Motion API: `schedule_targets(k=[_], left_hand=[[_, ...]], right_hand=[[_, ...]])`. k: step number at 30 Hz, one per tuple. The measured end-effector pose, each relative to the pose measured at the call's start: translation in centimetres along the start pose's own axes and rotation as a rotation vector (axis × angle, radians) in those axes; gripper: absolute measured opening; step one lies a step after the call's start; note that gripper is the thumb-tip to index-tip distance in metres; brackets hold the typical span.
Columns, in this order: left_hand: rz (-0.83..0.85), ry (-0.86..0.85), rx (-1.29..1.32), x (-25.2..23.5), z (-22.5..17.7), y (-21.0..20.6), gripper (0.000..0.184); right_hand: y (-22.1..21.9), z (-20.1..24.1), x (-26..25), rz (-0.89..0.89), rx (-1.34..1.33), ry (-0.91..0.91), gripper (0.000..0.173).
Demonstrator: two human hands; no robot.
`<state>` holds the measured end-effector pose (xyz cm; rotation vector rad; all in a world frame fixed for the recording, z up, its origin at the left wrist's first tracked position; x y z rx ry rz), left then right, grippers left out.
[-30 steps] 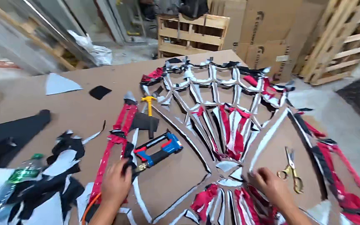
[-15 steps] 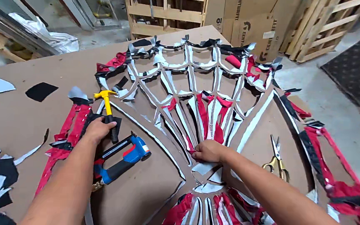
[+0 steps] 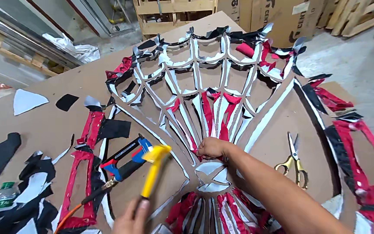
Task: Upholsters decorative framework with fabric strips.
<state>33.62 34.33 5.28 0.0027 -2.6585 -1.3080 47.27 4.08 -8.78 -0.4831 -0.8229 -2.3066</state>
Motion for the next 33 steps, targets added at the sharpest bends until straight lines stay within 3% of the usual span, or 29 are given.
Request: schedule_targets(k=[2, 6, 9, 13, 17, 19, 23, 26, 29, 33], left_hand=[[-0.01, -0.082, 0.0, 3.3, -0.8, -4.4, 0.035], [-0.127, -0.357, -0.068, 4.7, -0.5, -9.0, 0.044], [-0.091, -0.325, -0.126, 3.9, 0.5, -10.7, 0.044], [-0.202, -0.412, -0.122, 4.0, -0.4, -10.5, 0.048], [-0.212, -0.384, -0.183, 3.7, -0.8, -9.9, 0.047], [-0.281, -0.466, -0.173, 4.5, -1.7, -9.6, 0.048], [-0.226, -0.403, -0.253, 4.1, -0.4, -10.5, 0.045], [-0.284, -0.438, -0.202, 4.7, -1.3, -9.6, 0.048], [-0.203, -0.377, -0.282, 4.0, -0.3, -10.2, 0.045], [-0.305, -0.452, -0.203, 4.4, -2.1, -8.9, 0.047]], right_hand=[[0.0, 0.0, 0.0, -0.004, 0.004, -0.019, 0.046], [0.1, 0.1, 0.1, -0.029, 0.003, -0.045, 0.044], [-0.1, -0.2, -0.1, -0.053, 0.024, -0.036, 0.044], [0.2, -0.2, 0.0, -0.069, 0.03, -0.008, 0.044], [0.3, -0.2, 0.0, -0.092, 0.009, 0.007, 0.043], [0.5, -0.2, 0.0, -0.109, 0.019, 0.047, 0.043], [0.0, -0.1, -0.1, -0.118, 0.021, 0.031, 0.044], [0.2, -0.3, 0.1, -0.116, -0.007, 0.022, 0.044], [-0.1, -0.1, 0.1, -0.111, -0.032, 0.026, 0.043], [0.4, -0.1, 0.2, -0.127, -0.031, 0.052, 0.044]])
Point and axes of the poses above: each hand's wrist, its own x-axis away from the middle knuckle, its own y-axis out of the back of the hand, z = x × y, the point moved 6 cm from there along -x, towards the middle knuckle, and after that the axes turned 10 degrees about -z, right-handed, at the moved point
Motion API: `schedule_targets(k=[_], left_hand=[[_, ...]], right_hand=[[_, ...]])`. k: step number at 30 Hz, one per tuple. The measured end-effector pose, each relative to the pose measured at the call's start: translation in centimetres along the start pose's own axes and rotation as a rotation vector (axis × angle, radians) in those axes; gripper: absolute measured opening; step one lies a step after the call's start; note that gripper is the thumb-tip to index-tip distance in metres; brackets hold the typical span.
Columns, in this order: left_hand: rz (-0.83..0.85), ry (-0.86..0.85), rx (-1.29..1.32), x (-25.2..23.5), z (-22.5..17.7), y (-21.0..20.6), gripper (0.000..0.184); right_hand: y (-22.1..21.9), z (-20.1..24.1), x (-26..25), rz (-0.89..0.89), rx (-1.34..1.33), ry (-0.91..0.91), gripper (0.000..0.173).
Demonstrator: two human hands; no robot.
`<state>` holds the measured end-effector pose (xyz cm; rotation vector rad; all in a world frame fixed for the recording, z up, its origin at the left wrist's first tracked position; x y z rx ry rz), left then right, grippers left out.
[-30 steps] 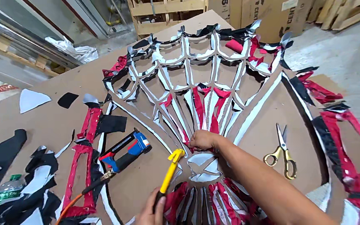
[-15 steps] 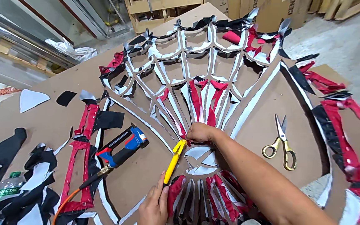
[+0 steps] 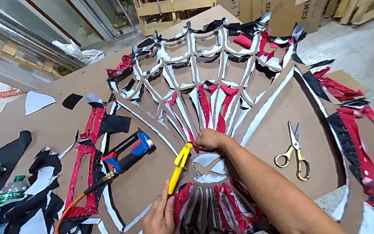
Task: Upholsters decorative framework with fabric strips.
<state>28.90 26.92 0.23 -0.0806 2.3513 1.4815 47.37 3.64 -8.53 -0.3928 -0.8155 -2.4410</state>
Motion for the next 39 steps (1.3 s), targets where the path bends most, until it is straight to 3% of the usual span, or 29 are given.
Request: schedule_targets(k=[3, 7, 11, 15, 18, 22, 25, 29, 32, 36, 39], left_hand=[[0.1, 0.037, -0.049, 0.9, 1.1, -1.8, 0.045], [0.013, -0.012, 0.025, 0.3, -0.2, -0.5, 0.048], [0.127, 0.015, -0.028, 0.6, 0.6, -2.1, 0.044], [0.028, -0.018, 0.035, 0.9, -0.7, -0.4, 0.045], [0.121, 0.036, -0.033, 1.1, 0.9, -2.2, 0.044], [0.02, 0.019, 0.01, 0.3, 0.3, -0.7, 0.048], [0.11, 0.049, -0.05, 0.7, 1.7, -2.1, 0.046], [0.029, 0.023, 0.025, 0.1, 0.6, -0.9, 0.046], [0.147, 0.061, -0.015, 0.5, 1.7, -2.4, 0.045], [0.065, 0.048, 0.024, -0.2, 1.3, -1.2, 0.047], [0.139, 0.053, -0.014, 0.3, 2.2, -2.4, 0.046]], right_hand=[[-0.5, 0.0, 0.2, 0.005, -0.018, -0.006, 0.043], [-0.1, -0.2, 0.2, -0.014, -0.056, -0.004, 0.043], [-0.1, 0.0, 0.1, -0.029, -0.071, -0.018, 0.042], [-0.2, -0.2, -0.1, -0.031, -0.079, -0.014, 0.042], [-0.3, -0.1, 0.2, -0.046, -0.066, -0.011, 0.042], [-0.2, -0.3, 0.2, -0.045, -0.09, -0.023, 0.042], [-0.4, -0.2, 0.3, -0.046, -0.097, -0.019, 0.043], [-0.3, -0.6, 0.1, -0.05, -0.116, -0.012, 0.043], [-0.3, -0.2, 0.2, -0.053, -0.12, -0.012, 0.042], [-0.1, -0.4, 0.1, -0.069, -0.099, 0.036, 0.042], [-0.3, -0.2, 0.1, -0.077, -0.08, 0.048, 0.042]])
Point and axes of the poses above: each hand's wrist, its own x-axis away from the middle knuckle, its own y-axis out of the back of the hand, z = x × y, the point moved 6 cm from there along -x, towards the middle knuckle, and after that the axes turned 10 degrees about -z, right-handed, at the moved point
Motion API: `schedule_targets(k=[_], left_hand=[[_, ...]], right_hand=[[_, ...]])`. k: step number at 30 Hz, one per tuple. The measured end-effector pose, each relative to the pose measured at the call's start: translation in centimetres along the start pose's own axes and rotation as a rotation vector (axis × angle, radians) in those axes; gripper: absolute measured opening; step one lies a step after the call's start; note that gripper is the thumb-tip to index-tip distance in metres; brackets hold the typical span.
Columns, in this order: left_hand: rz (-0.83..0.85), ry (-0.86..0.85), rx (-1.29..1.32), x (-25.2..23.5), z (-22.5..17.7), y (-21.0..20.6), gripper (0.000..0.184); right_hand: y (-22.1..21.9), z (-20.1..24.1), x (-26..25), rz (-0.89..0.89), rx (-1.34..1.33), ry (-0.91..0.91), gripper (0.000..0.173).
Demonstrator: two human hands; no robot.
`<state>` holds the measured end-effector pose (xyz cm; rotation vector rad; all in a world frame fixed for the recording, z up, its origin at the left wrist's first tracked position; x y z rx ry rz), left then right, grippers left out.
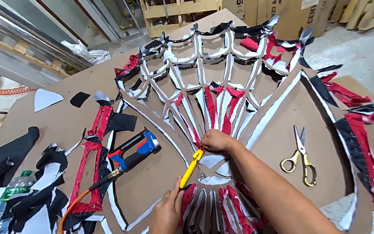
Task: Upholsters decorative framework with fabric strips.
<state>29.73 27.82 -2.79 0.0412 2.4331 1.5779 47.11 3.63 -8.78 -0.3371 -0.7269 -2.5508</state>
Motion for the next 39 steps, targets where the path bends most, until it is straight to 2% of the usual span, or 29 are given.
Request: schedule_targets(k=[4, 8, 11, 13, 15, 17, 19, 21, 23, 25, 27, 29, 31, 34, 36, 39], left_hand=[[-0.073, -0.049, 0.057, -0.6, -1.3, 1.6, 0.046], [0.059, -0.05, -0.014, -0.3, -0.8, -0.3, 0.044], [-0.004, -0.081, 0.067, -0.1, -2.6, 1.9, 0.044], [-0.048, -0.112, 0.046, 0.1, -2.7, 1.3, 0.045], [0.008, -0.075, -0.017, 0.2, -1.5, -0.3, 0.044], [0.041, -0.051, 0.003, -1.0, -1.7, 0.1, 0.044], [-0.029, -0.071, 0.042, -0.6, -2.7, 2.0, 0.046], [-0.088, -0.1, 0.05, -0.5, -2.8, 1.8, 0.047], [-0.007, -0.079, -0.033, -0.4, -1.3, -0.3, 0.046], [0.04, -0.047, -0.036, -1.5, -1.2, -0.1, 0.045], [-0.027, -0.052, 0.029, -1.6, -2.3, 2.2, 0.045], [-0.174, -0.098, 0.102, -1.7, -3.2, 3.9, 0.049], [-0.21, -0.119, 0.081, -1.4, -2.9, 2.9, 0.05], [-0.019, -0.027, 0.012, -0.9, -0.3, 0.0, 0.044], [0.019, 0.09, 0.087, -1.8, 0.0, 1.4, 0.044], [-0.081, 0.138, 0.119, -3.0, 0.8, 5.6, 0.046]], right_hand=[[0.3, 0.0, 0.0, -0.009, 0.002, -0.023, 0.043], [0.2, 0.2, -0.1, -0.033, 0.05, -0.018, 0.042], [0.1, -0.1, -0.1, -0.033, 0.053, -0.01, 0.043], [0.2, -0.2, -0.2, -0.03, 0.062, -0.009, 0.043], [0.0, -0.1, 0.0, -0.034, 0.069, -0.008, 0.043], [0.8, 0.0, -0.3, -0.068, 0.057, 0.002, 0.042], [0.3, -0.2, -0.1, -0.06, 0.025, -0.002, 0.042], [0.5, -0.3, -0.3, -0.056, 0.008, -0.018, 0.043], [0.4, -0.3, -0.2, -0.053, 0.004, -0.043, 0.043], [0.8, 0.0, -0.5, -0.058, 0.016, -0.052, 0.043], [0.7, -0.1, -0.2, -0.051, 0.003, -0.063, 0.043], [0.9, 0.1, -0.3, -0.048, -0.007, -0.052, 0.044], [1.0, 0.1, -0.1, -0.053, -0.003, -0.046, 0.044], [0.8, 0.5, 0.1, -0.075, 0.027, -0.02, 0.043], [1.2, 0.5, 0.4, -0.114, 0.049, 0.034, 0.042], [0.5, 0.2, 0.8, -0.209, 0.075, 0.036, 0.043]])
Point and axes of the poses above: each hand's wrist, its own x-axis away from the middle knuckle, its own y-axis out of the back of the hand, z = x × y, the point moved 6 cm from there along -x, towards the middle knuckle, and after that the axes turned 10 degrees about -z, right-handed, at the moved point
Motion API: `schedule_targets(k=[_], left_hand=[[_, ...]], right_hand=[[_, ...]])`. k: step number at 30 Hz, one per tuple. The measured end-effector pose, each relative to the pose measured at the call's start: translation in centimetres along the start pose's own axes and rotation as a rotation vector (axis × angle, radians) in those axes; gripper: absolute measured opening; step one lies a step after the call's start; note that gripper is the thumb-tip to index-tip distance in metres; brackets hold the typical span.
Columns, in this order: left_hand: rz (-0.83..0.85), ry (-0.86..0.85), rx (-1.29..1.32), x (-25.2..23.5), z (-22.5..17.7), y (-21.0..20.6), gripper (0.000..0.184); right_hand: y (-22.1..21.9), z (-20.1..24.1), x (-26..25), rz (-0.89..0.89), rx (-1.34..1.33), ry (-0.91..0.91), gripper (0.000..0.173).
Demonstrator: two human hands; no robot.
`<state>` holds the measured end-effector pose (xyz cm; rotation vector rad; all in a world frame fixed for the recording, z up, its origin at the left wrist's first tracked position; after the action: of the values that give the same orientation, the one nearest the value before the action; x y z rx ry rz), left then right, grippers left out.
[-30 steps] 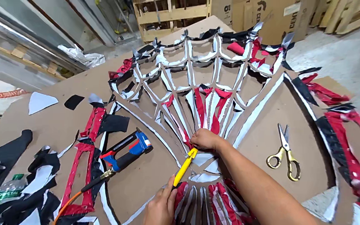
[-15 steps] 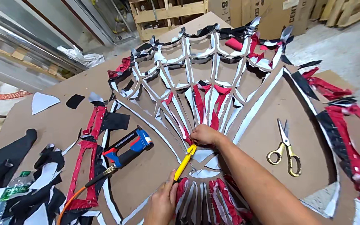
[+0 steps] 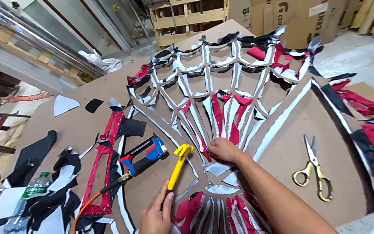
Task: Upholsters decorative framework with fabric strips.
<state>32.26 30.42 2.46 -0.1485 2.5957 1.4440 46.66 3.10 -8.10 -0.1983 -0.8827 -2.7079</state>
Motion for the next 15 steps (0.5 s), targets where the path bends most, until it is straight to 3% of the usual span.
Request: schedule_targets(k=[4, 7, 12, 15], left_hand=[[-0.039, 0.048, -0.037, -2.3, 1.5, 1.4, 0.048], [0.013, 0.104, -0.035, -3.1, 2.6, 0.1, 0.047], [0.062, 0.091, -0.03, -5.0, 3.3, -2.5, 0.048], [0.092, 0.071, -0.025, -7.2, 3.5, -3.4, 0.049]], right_hand=[[0.7, 2.5, 0.0, -0.161, 0.261, -0.23, 0.057], [0.4, 5.0, -2.2, -0.082, 0.489, -0.306, 0.065], [-2.0, 5.0, -3.8, 0.105, 0.574, -0.077, 0.043], [-1.6, 4.1, -3.9, 0.079, 0.485, -0.05, 0.04]])
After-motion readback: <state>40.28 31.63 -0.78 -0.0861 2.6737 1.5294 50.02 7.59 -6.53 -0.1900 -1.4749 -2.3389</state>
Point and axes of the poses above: each hand's wrist, its own x-axis away from the middle knuckle, its own y-axis out of the back of the hand, z = x × y, the point moved 6 cm from there along -x, towards the middle knuckle, and after that the axes turned 10 degrees about -z, right-handed, at the moved point
